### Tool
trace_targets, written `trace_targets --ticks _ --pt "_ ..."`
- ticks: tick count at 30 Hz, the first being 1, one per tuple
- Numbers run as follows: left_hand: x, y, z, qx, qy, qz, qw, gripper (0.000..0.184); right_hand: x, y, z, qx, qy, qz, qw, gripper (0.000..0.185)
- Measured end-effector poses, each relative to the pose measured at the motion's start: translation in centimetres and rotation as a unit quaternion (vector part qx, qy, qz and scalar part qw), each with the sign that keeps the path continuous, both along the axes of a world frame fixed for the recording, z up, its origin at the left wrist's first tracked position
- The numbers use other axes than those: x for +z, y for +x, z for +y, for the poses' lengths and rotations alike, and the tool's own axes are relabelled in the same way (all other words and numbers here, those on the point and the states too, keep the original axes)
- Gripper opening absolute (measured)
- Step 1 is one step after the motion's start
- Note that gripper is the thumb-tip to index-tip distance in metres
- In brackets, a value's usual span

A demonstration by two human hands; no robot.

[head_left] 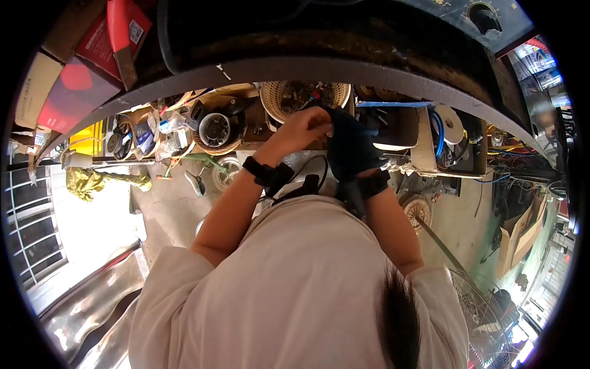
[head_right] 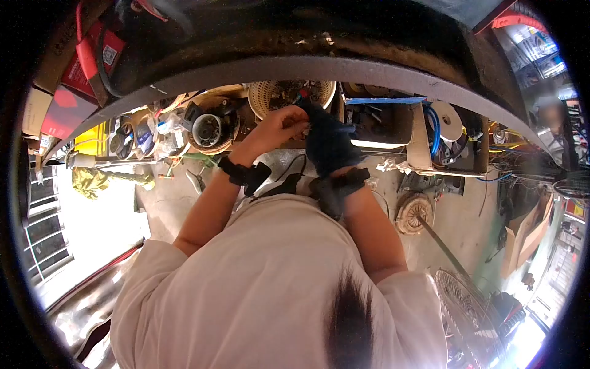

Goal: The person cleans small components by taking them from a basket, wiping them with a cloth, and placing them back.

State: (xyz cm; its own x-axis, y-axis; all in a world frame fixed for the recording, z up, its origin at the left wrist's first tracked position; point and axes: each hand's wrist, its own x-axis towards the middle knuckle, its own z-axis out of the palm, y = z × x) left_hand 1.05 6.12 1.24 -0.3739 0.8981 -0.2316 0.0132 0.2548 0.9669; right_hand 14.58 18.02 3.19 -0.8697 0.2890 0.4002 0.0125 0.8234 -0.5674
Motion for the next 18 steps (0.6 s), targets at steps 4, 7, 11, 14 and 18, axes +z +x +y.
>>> trace_targets --ticks 4,7,11,14,18 --pt "-0.9 -0.6 0.2 0.022 -0.010 -0.081 0.996 0.032 0.7 -0.7 0.2 -0.010 -0.015 -0.131 0.991 0.042" --pt "-0.7 -0.1 0.4 0.008 0.047 -0.005 0.999 0.029 -0.1 -0.7 0.4 0.013 -0.036 -0.083 0.996 0.043" --pt "-1.4 -0.8 0.8 0.014 0.020 -0.082 0.996 0.032 0.9 -0.5 0.6 0.037 -0.153 -0.070 0.985 0.043" --pt "-4.2 -4.2 0.2 0.062 -0.048 0.004 0.997 0.036 1.1 0.7 1.7 0.015 -0.191 -0.040 0.981 0.042" --pt "-6.2 -7.1 -0.4 0.055 -0.130 0.449 0.882 0.037 1.7 2.2 3.4 -0.054 -0.089 -0.032 0.994 0.040"
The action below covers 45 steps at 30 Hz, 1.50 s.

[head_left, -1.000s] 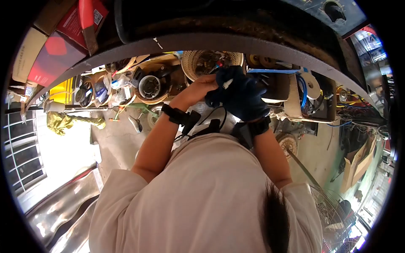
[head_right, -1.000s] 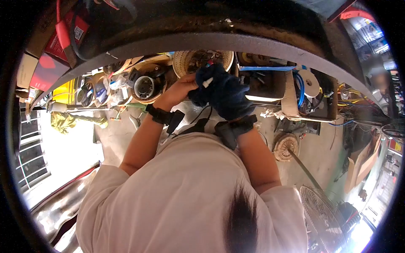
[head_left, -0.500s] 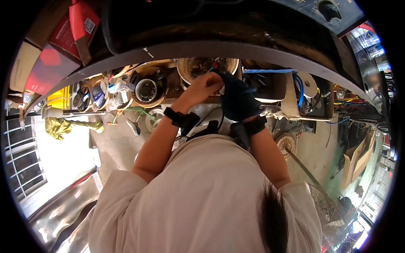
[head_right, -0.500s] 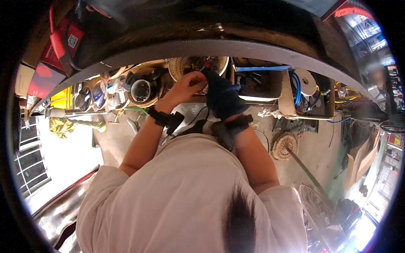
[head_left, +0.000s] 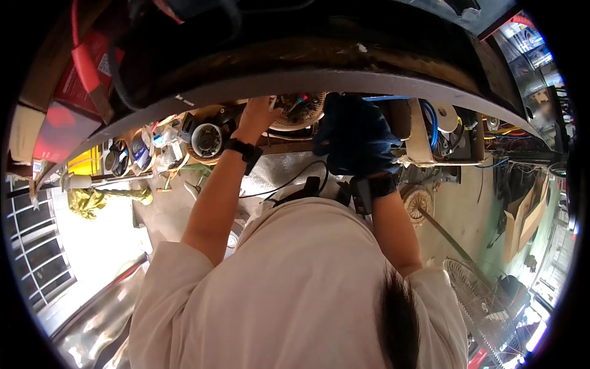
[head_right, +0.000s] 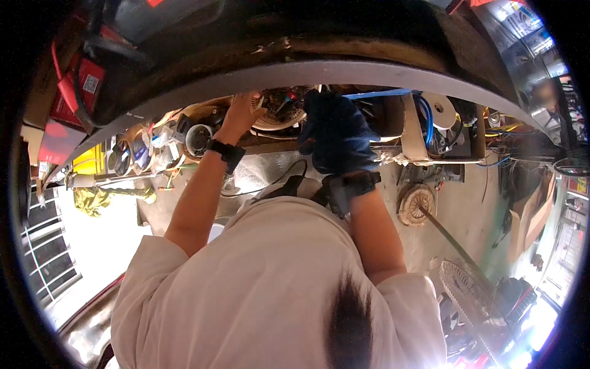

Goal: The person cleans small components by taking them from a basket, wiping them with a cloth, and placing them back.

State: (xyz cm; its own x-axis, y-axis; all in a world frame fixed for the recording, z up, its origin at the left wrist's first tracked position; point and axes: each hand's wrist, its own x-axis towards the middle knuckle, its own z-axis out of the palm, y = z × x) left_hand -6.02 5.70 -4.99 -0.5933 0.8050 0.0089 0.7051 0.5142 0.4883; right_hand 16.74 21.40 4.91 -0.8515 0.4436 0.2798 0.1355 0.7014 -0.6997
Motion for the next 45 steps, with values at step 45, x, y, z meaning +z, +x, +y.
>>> trace_targets --ticks 45 --pt "12.2 8.9 1.2 -0.094 0.273 -0.094 0.953 0.024 1.2 -2.3 -3.7 0.080 -0.191 0.053 0.977 0.044"
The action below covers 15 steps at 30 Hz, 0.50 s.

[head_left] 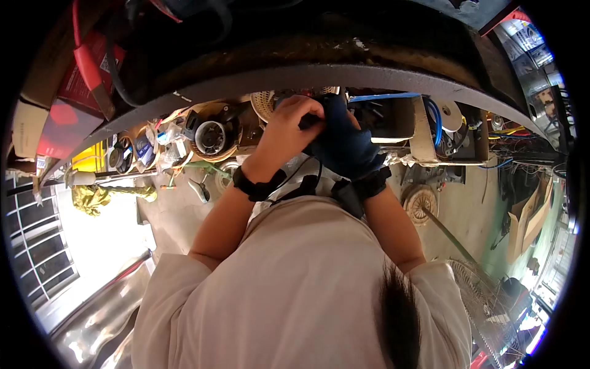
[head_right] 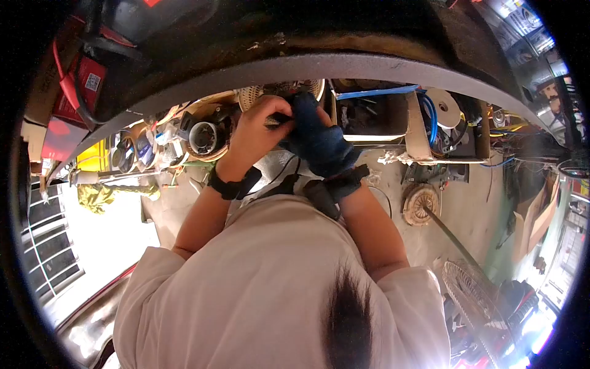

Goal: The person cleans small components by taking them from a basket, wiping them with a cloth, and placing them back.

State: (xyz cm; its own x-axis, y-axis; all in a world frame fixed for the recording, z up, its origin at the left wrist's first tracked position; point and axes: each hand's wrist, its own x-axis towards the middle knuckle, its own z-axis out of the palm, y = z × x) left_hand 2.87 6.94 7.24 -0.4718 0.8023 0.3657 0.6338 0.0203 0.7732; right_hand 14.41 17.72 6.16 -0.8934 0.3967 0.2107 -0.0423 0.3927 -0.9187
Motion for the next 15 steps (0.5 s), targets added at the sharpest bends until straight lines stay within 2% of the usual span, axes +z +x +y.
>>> trace_targets --ticks 1,3,5,6,7,10,11,12,13,15 --pt "0.2 0.5 0.0 -0.002 0.016 0.003 1.000 0.025 0.1 -0.1 -0.1 -0.011 0.022 -0.009 1.000 0.047" --pt "0.2 1.3 0.0 -0.005 0.020 0.000 1.000 0.026 -4.5 0.0 -0.1 -0.052 0.032 0.035 0.998 0.050" --pt "0.3 1.8 0.1 -0.022 0.028 0.024 0.999 0.028 -6.1 0.3 0.1 -0.027 -0.103 0.100 0.989 0.051" --pt "0.4 2.2 0.2 -0.018 0.022 0.035 0.999 0.029 -5.9 0.3 0.2 0.018 -0.241 0.141 0.960 0.051" --pt "0.5 2.5 0.3 -0.013 0.017 0.046 0.999 0.030 -5.8 0.3 0.3 0.064 -0.372 0.179 0.909 0.051" --pt "-0.1 2.7 0.3 0.012 -0.003 0.068 0.998 0.033 -6.4 0.0 0.4 -0.010 -0.439 0.126 0.889 0.046" --pt "-0.5 2.6 0.4 0.022 -0.009 0.072 0.997 0.033 -6.2 0.4 0.6 -0.015 -0.203 0.053 0.978 0.045" --pt "-0.7 2.2 0.2 0.024 -0.030 0.047 0.998 0.033 -4.1 0.7 0.4 -0.019 0.048 -0.023 0.998 0.044" --pt "-0.8 1.7 -0.1 0.027 -0.050 0.022 0.998 0.033 -3.0 0.9 0.2 -0.020 0.296 -0.097 0.950 0.043" --pt "-1.2 0.9 -0.6 0.039 -0.072 -0.011 0.997 0.034 -4.0 -0.1 0.0 0.013 0.145 -0.029 0.989 0.045"
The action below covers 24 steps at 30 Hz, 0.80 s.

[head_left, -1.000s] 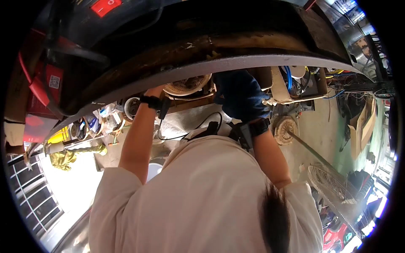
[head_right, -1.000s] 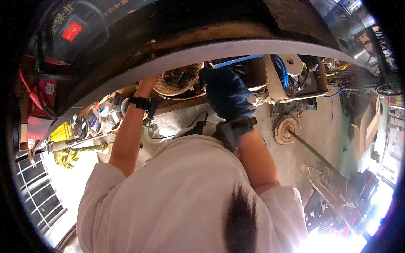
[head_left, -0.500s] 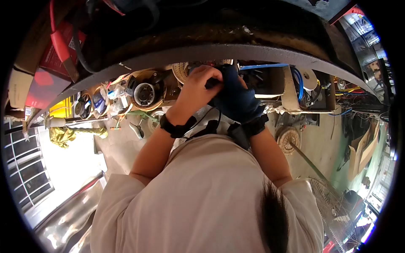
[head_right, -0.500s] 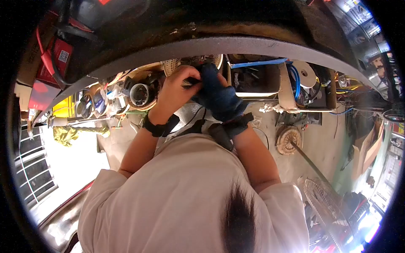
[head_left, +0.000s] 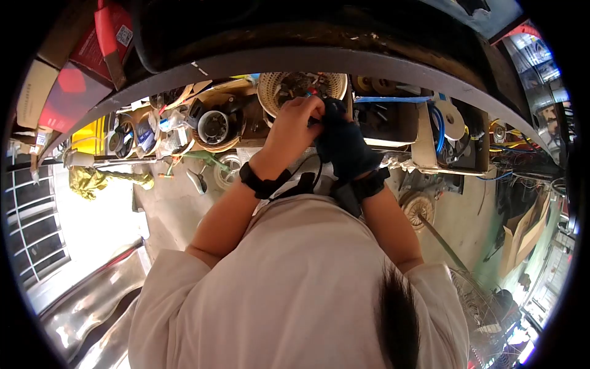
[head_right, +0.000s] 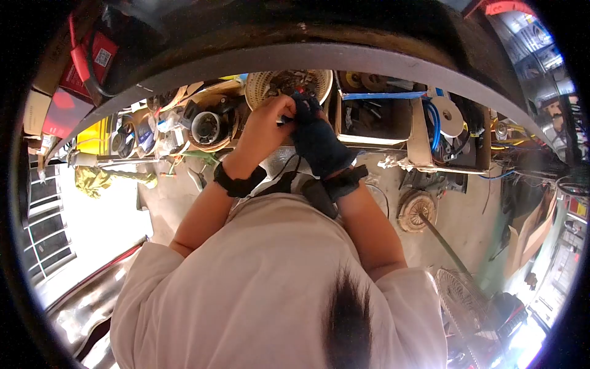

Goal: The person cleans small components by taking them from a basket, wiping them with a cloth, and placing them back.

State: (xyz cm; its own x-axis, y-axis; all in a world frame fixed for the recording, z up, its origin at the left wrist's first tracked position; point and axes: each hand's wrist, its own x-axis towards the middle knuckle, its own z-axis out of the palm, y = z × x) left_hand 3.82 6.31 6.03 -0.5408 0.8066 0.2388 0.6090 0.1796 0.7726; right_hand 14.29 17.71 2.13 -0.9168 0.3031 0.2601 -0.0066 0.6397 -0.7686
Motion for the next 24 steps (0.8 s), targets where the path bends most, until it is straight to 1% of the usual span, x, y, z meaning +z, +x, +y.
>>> trace_targets --ticks 2,3,5,7,8,9,11,12,14,15,18,19,21,22,24 --pt "-0.5 -0.4 -0.7 0.023 -0.004 -0.015 1.000 0.035 -0.7 -0.7 0.0 0.053 -0.102 0.050 0.992 0.043" --pt "-0.8 -0.6 -0.9 0.024 -0.001 -0.031 0.999 0.035 -0.6 -0.8 0.3 0.084 -0.124 0.071 0.986 0.041" --pt "-1.4 -1.2 -1.9 0.031 0.003 -0.061 0.998 0.036 0.0 -1.0 0.0 0.104 -0.149 0.023 0.983 0.034" --pt "-1.5 -1.9 -3.0 0.048 0.005 -0.105 0.993 0.035 2.9 -1.0 -1.1 0.080 -0.148 -0.110 0.980 0.025" --pt "-1.6 -2.4 -3.4 0.055 0.008 -0.127 0.990 0.034 2.9 -1.0 -1.2 0.104 -0.051 -0.077 0.990 0.024" --pt "-2.3 -3.3 -4.1 0.085 0.021 -0.179 0.980 0.032 2.8 -0.8 -1.0 0.125 0.047 -0.043 0.990 0.023" --pt "-5.1 -6.0 -6.3 0.137 0.051 -0.284 0.948 0.029 2.2 -0.7 -0.5 0.126 0.089 -0.028 0.988 0.030" --pt "-7.1 -7.4 -7.8 0.182 0.021 -0.247 0.952 0.030 1.8 -0.6 -0.2 0.126 0.111 -0.020 0.986 0.034" --pt "-10.0 -9.9 -11.2 0.268 -0.053 -0.171 0.947 0.032 2.1 -0.7 -0.1 0.040 0.052 -0.079 0.995 0.038" --pt "-11.0 -10.8 -12.8 0.310 -0.097 -0.132 0.937 0.032 2.2 -0.7 -0.1 0.046 0.067 -0.069 0.994 0.038" --pt "-13.9 -12.9 -16.9 0.331 -0.113 -0.042 0.936 0.034 2.5 -0.9 -0.3 0.063 0.111 -0.042 0.991 0.038" --pt "-14.5 -13.3 -17.6 0.328 -0.144 -0.009 0.934 0.036 2.6 -1.1 -0.2 0.068 0.126 -0.033 0.989 0.038" --pt "-15.0 -13.7 -18.1 0.319 -0.204 0.057 0.924 0.041 2.1 -1.3 0.2 0.061 -0.011 -0.031 0.998 0.037" --pt "-15.2 -13.8 -17.6 0.294 -0.195 0.037 0.935 0.041 1.5 -1.4 0.4 0.047 -0.164 -0.038 0.985 0.036" --pt "-15.2 -13.7 -15.7 0.243 -0.174 -0.002 0.954 0.040 2.0 -1.0 0.8 -0.011 -0.251 -0.067 0.966 0.034"
